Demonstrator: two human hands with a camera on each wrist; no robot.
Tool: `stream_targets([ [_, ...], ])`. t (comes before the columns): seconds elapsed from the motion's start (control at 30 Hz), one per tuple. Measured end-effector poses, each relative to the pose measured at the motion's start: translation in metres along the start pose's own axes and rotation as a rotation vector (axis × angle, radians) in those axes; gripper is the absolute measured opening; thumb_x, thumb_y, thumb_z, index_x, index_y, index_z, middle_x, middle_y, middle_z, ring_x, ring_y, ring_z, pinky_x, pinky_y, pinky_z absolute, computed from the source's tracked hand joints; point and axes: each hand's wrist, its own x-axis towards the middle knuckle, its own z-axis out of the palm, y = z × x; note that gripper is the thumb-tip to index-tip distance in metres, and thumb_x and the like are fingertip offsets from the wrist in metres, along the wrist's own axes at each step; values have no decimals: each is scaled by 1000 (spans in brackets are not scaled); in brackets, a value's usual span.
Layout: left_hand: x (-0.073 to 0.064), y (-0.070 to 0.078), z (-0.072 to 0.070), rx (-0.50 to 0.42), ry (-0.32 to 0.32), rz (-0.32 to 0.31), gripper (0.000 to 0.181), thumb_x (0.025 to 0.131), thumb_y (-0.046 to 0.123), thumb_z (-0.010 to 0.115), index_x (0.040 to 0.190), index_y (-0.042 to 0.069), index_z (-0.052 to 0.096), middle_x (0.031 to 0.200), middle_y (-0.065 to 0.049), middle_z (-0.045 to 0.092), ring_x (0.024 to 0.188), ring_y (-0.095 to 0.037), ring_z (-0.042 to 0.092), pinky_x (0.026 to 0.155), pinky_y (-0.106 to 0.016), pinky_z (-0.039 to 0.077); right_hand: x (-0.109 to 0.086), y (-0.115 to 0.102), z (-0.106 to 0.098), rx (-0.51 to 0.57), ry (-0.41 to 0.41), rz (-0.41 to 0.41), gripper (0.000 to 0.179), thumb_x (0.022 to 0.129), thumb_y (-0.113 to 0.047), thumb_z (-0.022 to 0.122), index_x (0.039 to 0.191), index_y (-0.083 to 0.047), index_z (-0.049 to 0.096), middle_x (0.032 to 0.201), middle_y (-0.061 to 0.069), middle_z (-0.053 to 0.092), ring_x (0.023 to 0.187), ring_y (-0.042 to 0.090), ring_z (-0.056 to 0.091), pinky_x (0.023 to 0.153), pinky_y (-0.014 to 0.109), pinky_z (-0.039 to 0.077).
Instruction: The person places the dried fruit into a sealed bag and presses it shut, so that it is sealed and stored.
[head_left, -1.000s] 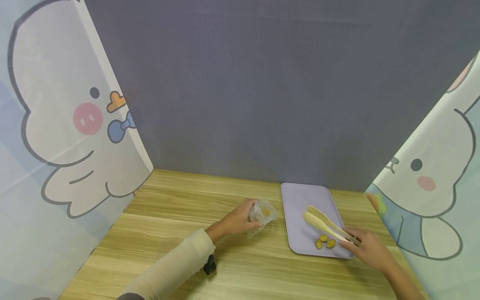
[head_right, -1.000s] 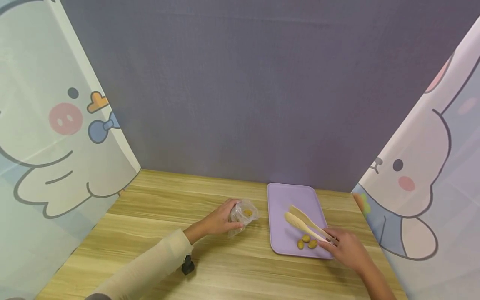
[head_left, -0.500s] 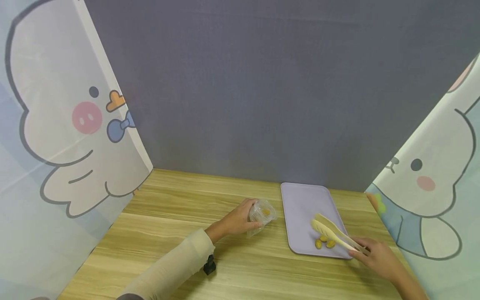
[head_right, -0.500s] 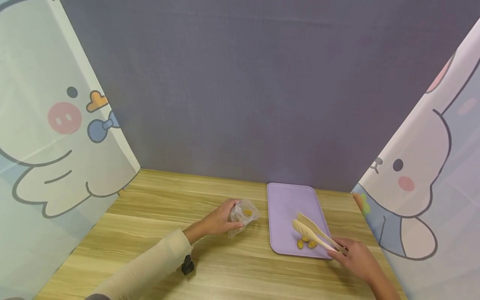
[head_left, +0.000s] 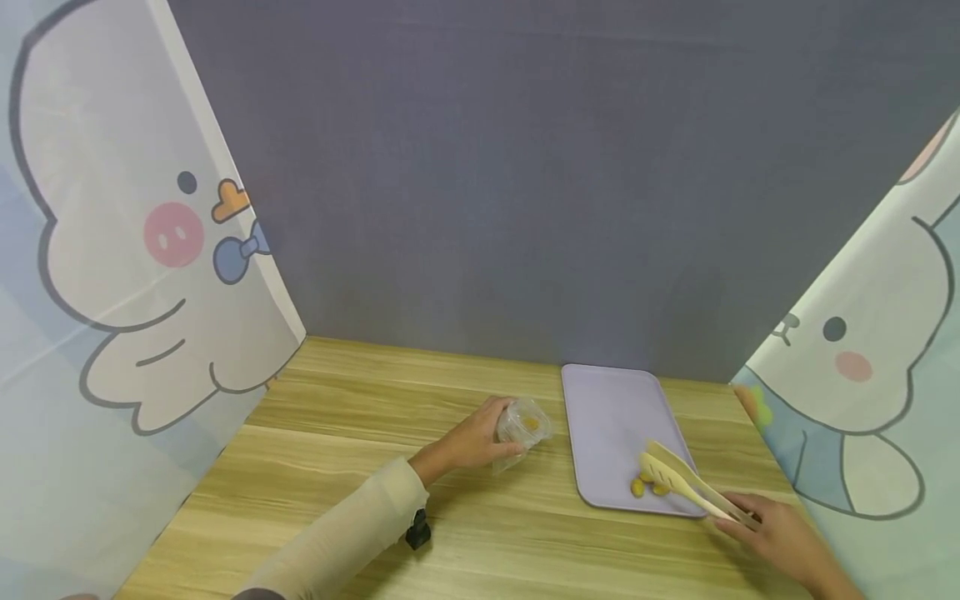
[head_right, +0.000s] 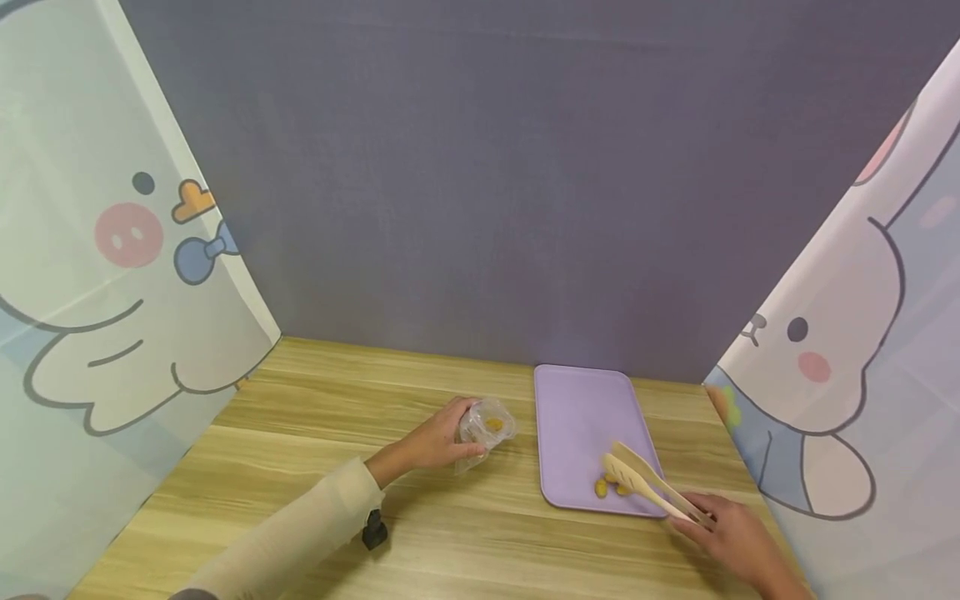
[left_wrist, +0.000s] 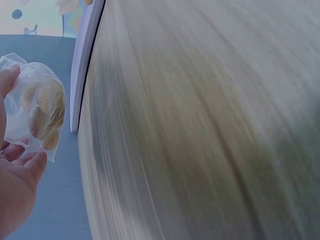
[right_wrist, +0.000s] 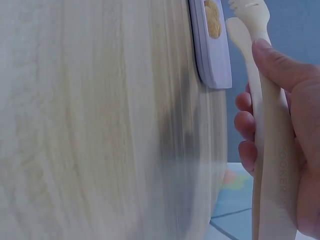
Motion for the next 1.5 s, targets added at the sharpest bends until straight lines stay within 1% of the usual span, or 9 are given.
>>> stream_targets([
  [0.17,1,0,1,11,1,5,80,93,46,72,155,9,36,145,-6,50,118,-17,57,101,-36,51,-3,6,-2,3,53,-87,40,68,-18,92,102,-3,77,67,-28,46,56,-11,34,48,14,29],
  [0.23,1,0,1,11,1,2,80,93,46,73,155,10,36,145,-6,50,119,-16,57,101,-36,51,-4,8,-3,0,67,-109,40,66,-18,93,101,-5,77,69,-29,49,58,-12,35,48,13,28],
  [0.27,1,0,1,10,0,1,80,93,45,73,155,10,36,145,-6,50,119,-16,57,101,-36,51,-4,9,-4,4,65,-116,40,67,-18,93,101,-7,77,71,-29,52,59,-12,35,49,13,28],
  [0.43,1,1,0,2,-2,0,80,93,45,73,155,10,36,144,-6,51,118,-16,57,100,-36,51,-7,13,-7,11,36,-118,35,69,-16,91,100,-8,77,70,-29,48,60,-11,34,50,13,26],
  [0.5,1,1,0,4,-2,3,80,93,44,73,154,9,36,144,-6,50,118,-17,57,100,-37,51,-8,13,-8,0,22,-112,33,70,-17,91,99,-8,77,67,-28,41,60,-11,32,49,14,26],
  [0.83,0,2,-1,-4,0,1,79,93,42,73,155,10,36,144,-5,50,118,-16,57,102,-36,51,-11,14,-14,-79,-84,-70,35,75,-25,89,100,-3,76,68,-29,46,62,-10,35,51,21,32],
  [1.07,-1,2,-2,1,-1,10,78,93,42,73,154,9,36,144,-7,50,117,-16,57,100,-36,51,-10,17,-12,-89,-80,-97,31,76,-23,88,98,-5,77,68,-31,47,59,-11,33,49,20,30],
  [1.23,0,1,-1,-18,-4,7,78,93,40,74,154,10,35,144,-7,49,117,-16,57,99,-35,51,-10,18,-13,-94,-125,-34,31,80,-23,85,101,-3,77,67,-28,50,59,-9,33,50,20,31],
  [1.5,-1,1,-1,-11,-5,1,79,94,42,73,155,10,35,145,-6,49,119,-16,57,101,-37,51,-10,17,-15,-122,-99,-11,30,78,-24,87,99,-3,78,70,-25,58,61,-9,35,53,22,34],
])
